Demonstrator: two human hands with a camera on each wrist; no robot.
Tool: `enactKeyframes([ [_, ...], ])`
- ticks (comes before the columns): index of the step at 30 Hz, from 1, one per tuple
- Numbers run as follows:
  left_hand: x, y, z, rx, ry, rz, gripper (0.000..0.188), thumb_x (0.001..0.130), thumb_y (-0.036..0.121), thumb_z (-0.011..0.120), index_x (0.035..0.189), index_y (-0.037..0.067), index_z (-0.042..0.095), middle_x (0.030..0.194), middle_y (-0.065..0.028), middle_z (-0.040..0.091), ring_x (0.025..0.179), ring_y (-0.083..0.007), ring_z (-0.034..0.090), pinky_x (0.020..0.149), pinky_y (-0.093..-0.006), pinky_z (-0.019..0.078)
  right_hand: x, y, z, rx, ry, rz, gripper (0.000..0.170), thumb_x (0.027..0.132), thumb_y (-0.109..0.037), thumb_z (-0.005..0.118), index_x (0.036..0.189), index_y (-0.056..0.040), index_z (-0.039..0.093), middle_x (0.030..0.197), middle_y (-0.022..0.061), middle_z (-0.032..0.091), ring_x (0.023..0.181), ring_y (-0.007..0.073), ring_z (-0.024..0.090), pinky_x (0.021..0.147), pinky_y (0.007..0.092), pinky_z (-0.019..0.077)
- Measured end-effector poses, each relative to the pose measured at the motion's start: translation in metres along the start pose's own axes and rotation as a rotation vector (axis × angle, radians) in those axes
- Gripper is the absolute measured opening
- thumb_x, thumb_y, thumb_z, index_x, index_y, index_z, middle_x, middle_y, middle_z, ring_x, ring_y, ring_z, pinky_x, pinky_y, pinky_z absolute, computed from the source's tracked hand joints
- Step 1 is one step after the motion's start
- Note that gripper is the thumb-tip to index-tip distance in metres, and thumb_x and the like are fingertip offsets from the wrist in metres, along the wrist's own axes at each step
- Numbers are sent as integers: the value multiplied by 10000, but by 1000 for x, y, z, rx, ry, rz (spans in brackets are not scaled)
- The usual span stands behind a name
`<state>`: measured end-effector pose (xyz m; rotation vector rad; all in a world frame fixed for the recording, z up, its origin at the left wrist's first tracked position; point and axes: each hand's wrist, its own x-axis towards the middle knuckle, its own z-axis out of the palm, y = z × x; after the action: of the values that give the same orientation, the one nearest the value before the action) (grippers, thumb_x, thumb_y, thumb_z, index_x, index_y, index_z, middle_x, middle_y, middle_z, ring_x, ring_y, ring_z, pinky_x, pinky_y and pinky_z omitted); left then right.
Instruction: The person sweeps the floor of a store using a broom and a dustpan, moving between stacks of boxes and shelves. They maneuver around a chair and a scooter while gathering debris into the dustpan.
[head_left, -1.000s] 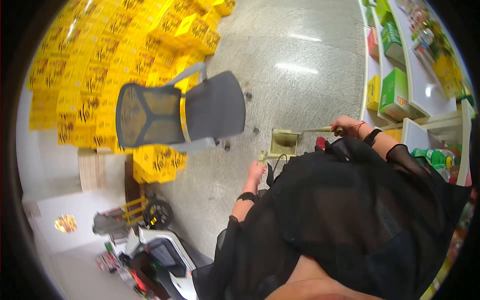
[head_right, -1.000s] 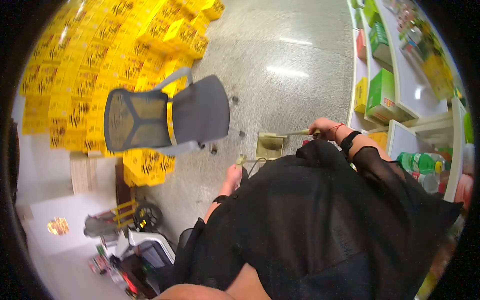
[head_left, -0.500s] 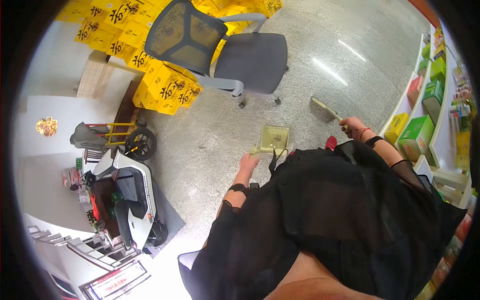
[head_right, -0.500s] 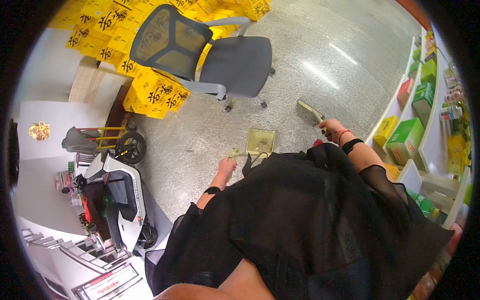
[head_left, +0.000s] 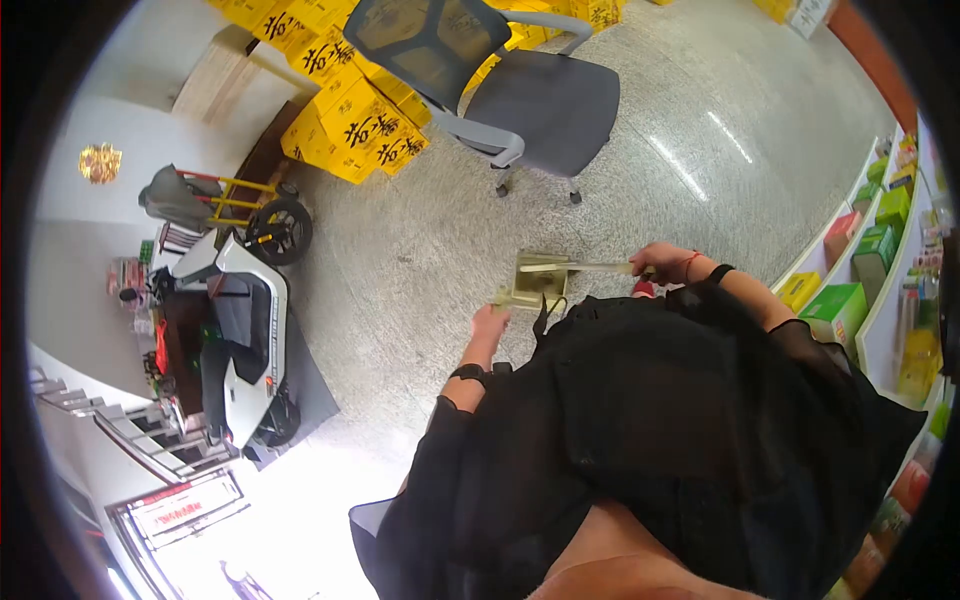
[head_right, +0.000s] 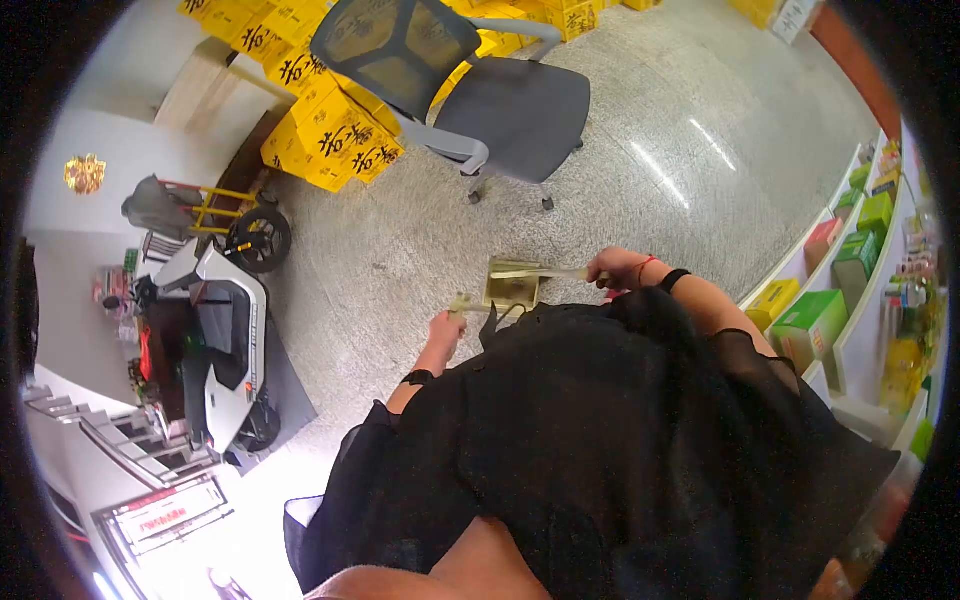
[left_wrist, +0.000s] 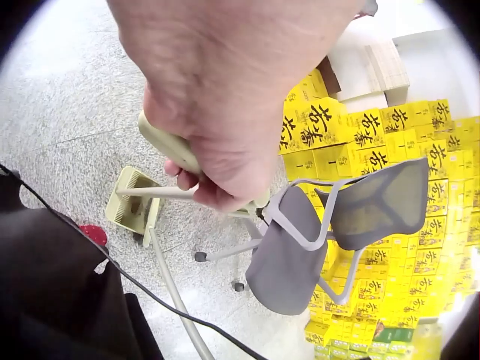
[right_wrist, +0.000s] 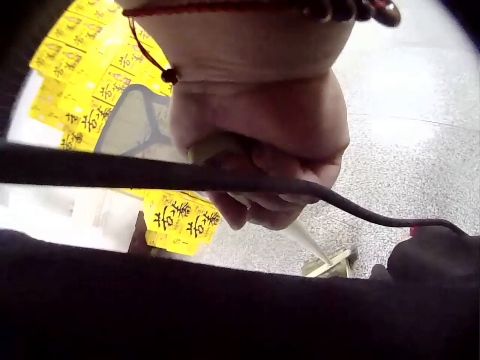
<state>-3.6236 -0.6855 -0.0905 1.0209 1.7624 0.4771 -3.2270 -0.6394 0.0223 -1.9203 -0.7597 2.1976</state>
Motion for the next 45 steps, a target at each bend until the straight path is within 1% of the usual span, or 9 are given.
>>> enactKeyframes([
  [2, 5, -15, -4, 15, 39, 0, 186, 639, 89, 590, 775, -33, 564, 620, -76, 549, 522, -148, 511, 488, -283, 411, 8, -11, -1, -101, -115, -34, 299, 714, -124, 599, 1002, -52, 566, 632, 40, 504, 430, 98, 398, 384, 249, 313],
  [4, 6, -23, -12, 45, 67, -37, 273, 618, 192, 642, 810, 3, 595, 648, -101, 595, 579, -196, 574, 547, -327, 450, 8, -22, -1, -117, -102, -39, 315, 709, -116, 594, 1014, -47, 561, 637, 42, 509, 427, 89, 390, 378, 238, 302],
  [9, -13, -19, -18, -123, 177, -77, 176, 649, 91, 590, 777, -27, 561, 618, -63, 551, 519, -136, 505, 480, -277, 411, 21, -53, -10, -46, -118, -164, 346, 725, -109, 583, 1060, -55, 516, 652, 43, 493, 403, 84, 357, 366, 217, 278],
  [17, -16, -12, -13, -203, 255, -182, 241, 659, 153, 608, 815, -30, 577, 639, -94, 582, 572, -167, 561, 532, -307, 444, 81, -98, -2, -105, -133, -174, 77, 717, -93, 566, 751, -79, 499, 597, 27, 456, 411, 92, 375, 328, 234, 256],
  [21, -11, -5, -11, -163, 264, -216, 248, 657, 162, 602, 822, -21, 570, 647, -103, 587, 562, -170, 567, 532, -299, 455, 96, -118, -2, -216, -175, -150, 74, 725, -94, 565, 745, -77, 496, 585, 24, 447, 401, 86, 368, 328, 232, 253],
  [28, -3, 8, -4, -148, 299, -326, 249, 619, 197, 612, 791, 19, 587, 609, -69, 582, 535, -160, 562, 514, -297, 455, 103, -154, -16, -222, -329, 124, 88, 739, -115, 578, 806, -69, 547, 612, 25, 502, 404, 62, 384, 344, 208, 259],
  [32, -1, 13, -9, -114, 323, -371, 237, 624, 212, 599, 768, 24, 598, 605, -70, 584, 538, -163, 559, 511, -304, 451, 103, -173, -19, -440, -419, 57, 150, 736, -110, 568, 879, -65, 574, 601, 3, 496, 410, 45, 383, 347, 194, 257],
  [40, 1, 6, -21, -252, 428, -356, 242, 620, 203, 586, 765, 10, 594, 627, -93, 593, 554, -185, 562, 533, -312, 451, 110, -226, -7, -403, -402, 5, 174, 739, -84, 550, 912, -71, 555, 587, 2, 468, 409, 35, 372, 350, 182, 233],
  [45, 12, -12, -38, -218, 418, -361, 388, 611, 294, 587, 870, 6, 617, 778, -182, 627, 747, -292, 615, 669, -356, 473, 137, -244, 34, -309, -315, -26, 201, 777, -110, 562, 961, -87, 484, 615, 19, 459, 433, 67, 360, 349, 200, 229],
])
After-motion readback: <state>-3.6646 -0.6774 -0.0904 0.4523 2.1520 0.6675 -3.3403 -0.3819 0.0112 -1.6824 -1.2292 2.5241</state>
